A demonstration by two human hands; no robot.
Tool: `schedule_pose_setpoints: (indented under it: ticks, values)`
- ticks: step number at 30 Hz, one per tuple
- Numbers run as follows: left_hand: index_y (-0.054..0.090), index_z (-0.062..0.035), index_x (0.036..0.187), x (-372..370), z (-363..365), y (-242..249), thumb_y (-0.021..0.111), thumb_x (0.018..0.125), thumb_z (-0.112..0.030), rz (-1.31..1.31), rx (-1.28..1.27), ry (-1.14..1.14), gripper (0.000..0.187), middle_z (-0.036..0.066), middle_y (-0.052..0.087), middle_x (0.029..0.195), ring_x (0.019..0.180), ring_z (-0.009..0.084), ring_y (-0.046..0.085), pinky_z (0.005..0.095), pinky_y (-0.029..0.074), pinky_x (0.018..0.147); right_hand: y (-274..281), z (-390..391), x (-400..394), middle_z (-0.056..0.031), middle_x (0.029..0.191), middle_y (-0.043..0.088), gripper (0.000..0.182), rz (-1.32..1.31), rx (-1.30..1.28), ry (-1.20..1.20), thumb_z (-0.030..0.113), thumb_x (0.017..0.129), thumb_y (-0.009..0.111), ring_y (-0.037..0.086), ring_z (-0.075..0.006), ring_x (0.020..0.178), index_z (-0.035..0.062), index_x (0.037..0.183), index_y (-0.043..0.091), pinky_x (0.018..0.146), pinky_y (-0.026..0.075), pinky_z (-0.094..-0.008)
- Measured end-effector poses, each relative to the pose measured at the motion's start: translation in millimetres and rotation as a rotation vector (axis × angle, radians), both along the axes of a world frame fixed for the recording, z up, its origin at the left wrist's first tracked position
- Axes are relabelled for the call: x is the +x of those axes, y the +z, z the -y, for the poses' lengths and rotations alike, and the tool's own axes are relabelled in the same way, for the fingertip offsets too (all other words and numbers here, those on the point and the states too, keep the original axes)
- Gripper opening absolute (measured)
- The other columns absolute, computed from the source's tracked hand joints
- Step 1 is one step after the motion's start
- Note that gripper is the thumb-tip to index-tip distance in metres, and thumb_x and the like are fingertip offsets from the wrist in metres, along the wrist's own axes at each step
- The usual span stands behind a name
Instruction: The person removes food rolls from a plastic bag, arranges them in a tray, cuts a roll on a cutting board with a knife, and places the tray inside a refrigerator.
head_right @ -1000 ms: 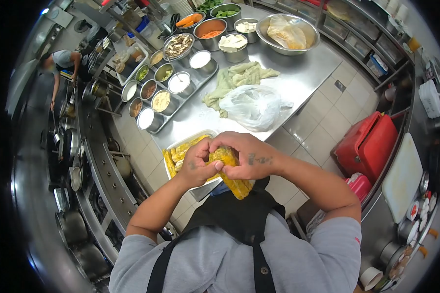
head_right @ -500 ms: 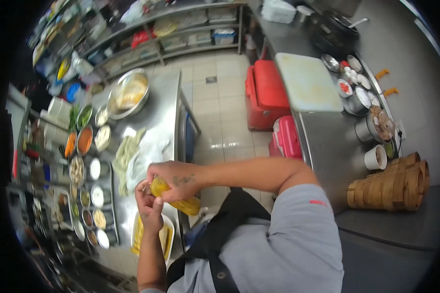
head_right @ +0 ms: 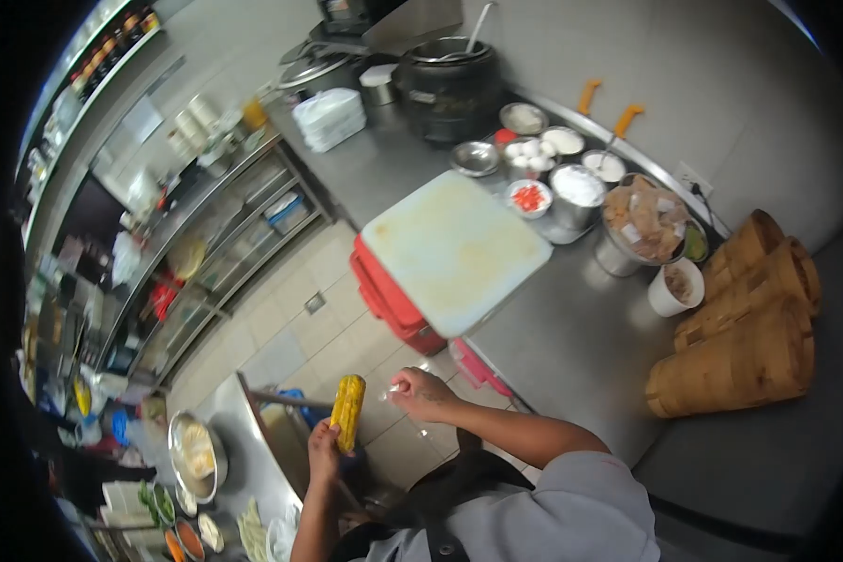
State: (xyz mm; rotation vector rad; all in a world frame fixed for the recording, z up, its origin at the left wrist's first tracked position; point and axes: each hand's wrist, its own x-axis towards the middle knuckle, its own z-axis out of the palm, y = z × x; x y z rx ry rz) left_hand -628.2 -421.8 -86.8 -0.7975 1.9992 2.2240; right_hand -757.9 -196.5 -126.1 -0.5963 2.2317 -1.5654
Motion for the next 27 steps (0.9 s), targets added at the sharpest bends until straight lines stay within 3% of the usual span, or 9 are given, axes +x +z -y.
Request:
schedule_pose_setpoints:
  ticks: [3,6,7,12,13,17,20,24,27]
  values:
    - [0.059,0.0001,0.103,-80,-9,-2,0.053,0.093,-0.015,-0.035,-0.140,-0.136,0.020,0.004,0.061,0.081,0.062,0.0087,0.053,0.0232,0.043,0.053,3,-45,-46,-0.0123,0.090,0.065,0.026,0.030,0.127,-0.159,0.024,0.091,0.060,0.064,-0.0244,0.081,0.0025,0.104,0.059,0.075,0.051,-0.0360]
    - [0.059,0.0030,0.105,-149,-15,-12,0.056,0.092,-0.017,-0.071,-0.212,-0.294,0.023,0.005,0.062,0.083,0.067,0.0099,0.056,0.0237,0.045,0.060,5,-67,-66,-0.0121,0.085,0.065,0.024,0.084,-0.070,-0.510,0.022,0.092,0.057,0.064,-0.0259,0.080,0.0031,0.106,0.059,0.075,0.050,-0.0365]
    - [0.059,0.0034,0.105,-171,-17,-20,0.056,0.092,-0.016,-0.090,-0.210,-0.330,0.024,0.006,0.063,0.085,0.070,0.0105,0.057,0.0240,0.046,0.062,9,-74,-72,-0.0103,0.084,0.066,0.024,0.064,-0.076,-0.572,0.020,0.091,0.058,0.064,-0.0221,0.079,0.0027,0.107,0.059,0.073,0.050,-0.0343]
    - [0.062,0.0066,0.104,-274,-27,-31,0.058,0.091,-0.017,-0.231,-0.494,-0.558,0.027,0.012,0.067,0.092,0.080,0.0164,0.062,0.0288,0.050,0.072,8,-88,-102,-0.0067,0.085,0.067,0.023,0.079,-0.023,-0.701,0.020,0.090,0.061,0.062,-0.0147,0.076,0.0018,0.104,0.062,0.070,0.050,-0.0299]
    - [0.063,0.0076,0.103,-292,-30,-37,0.058,0.091,-0.020,-0.233,-0.379,-0.567,0.031,0.016,0.067,0.090,0.080,0.0203,0.064,0.0314,0.050,0.074,12,-88,-109,-0.0063,0.085,0.067,0.023,0.065,-0.019,-0.713,0.020,0.089,0.062,0.062,-0.0135,0.075,0.0017,0.103,0.063,0.070,0.050,-0.0291]
    - [0.063,0.0058,0.107,-360,-36,-55,0.057,0.091,-0.023,-0.265,-0.476,-0.629,0.034,0.018,0.069,0.087,0.081,0.0242,0.067,0.0336,0.051,0.075,66,-97,-152,-0.0069,0.084,0.068,0.019,-0.019,0.115,-0.850,0.019,0.089,0.063,0.062,-0.0134,0.076,0.0024,0.099,0.064,0.071,0.050,-0.0281]
    - [0.063,0.0048,0.109,-402,-40,-71,0.056,0.092,-0.024,-0.354,-0.441,-0.656,0.034,0.019,0.069,0.090,0.083,0.0252,0.068,0.0343,0.051,0.075,79,-131,-185,-0.0048,0.084,0.067,0.017,-0.218,0.034,-1.003,0.017,0.088,0.063,0.061,-0.0124,0.075,0.0032,0.097,0.064,0.070,0.050,-0.0284]
    - [0.061,0.0042,0.112,-452,-44,-103,0.056,0.093,-0.023,-0.444,-0.423,-0.643,0.034,0.020,0.069,0.096,0.088,0.0283,0.068,0.0349,0.051,0.079,105,-190,-242,-0.0023,0.080,0.064,0.016,-0.199,-0.082,-1.185,0.016,0.088,0.065,0.058,-0.0095,0.072,0.0029,0.097,0.062,0.066,0.048,-0.0261]
    - [0.062,0.0010,0.113,-471,-56,-72,0.056,0.092,-0.021,-0.403,-0.540,-0.710,0.031,0.018,0.068,0.095,0.087,0.0311,0.066,0.0370,0.051,0.078,126,-228,-305,-0.0029,0.080,0.063,0.022,-0.259,-0.049,-1.216,0.020,0.087,0.065,0.057,-0.0091,0.071,0.0005,0.097,0.060,0.066,0.048,-0.0255]
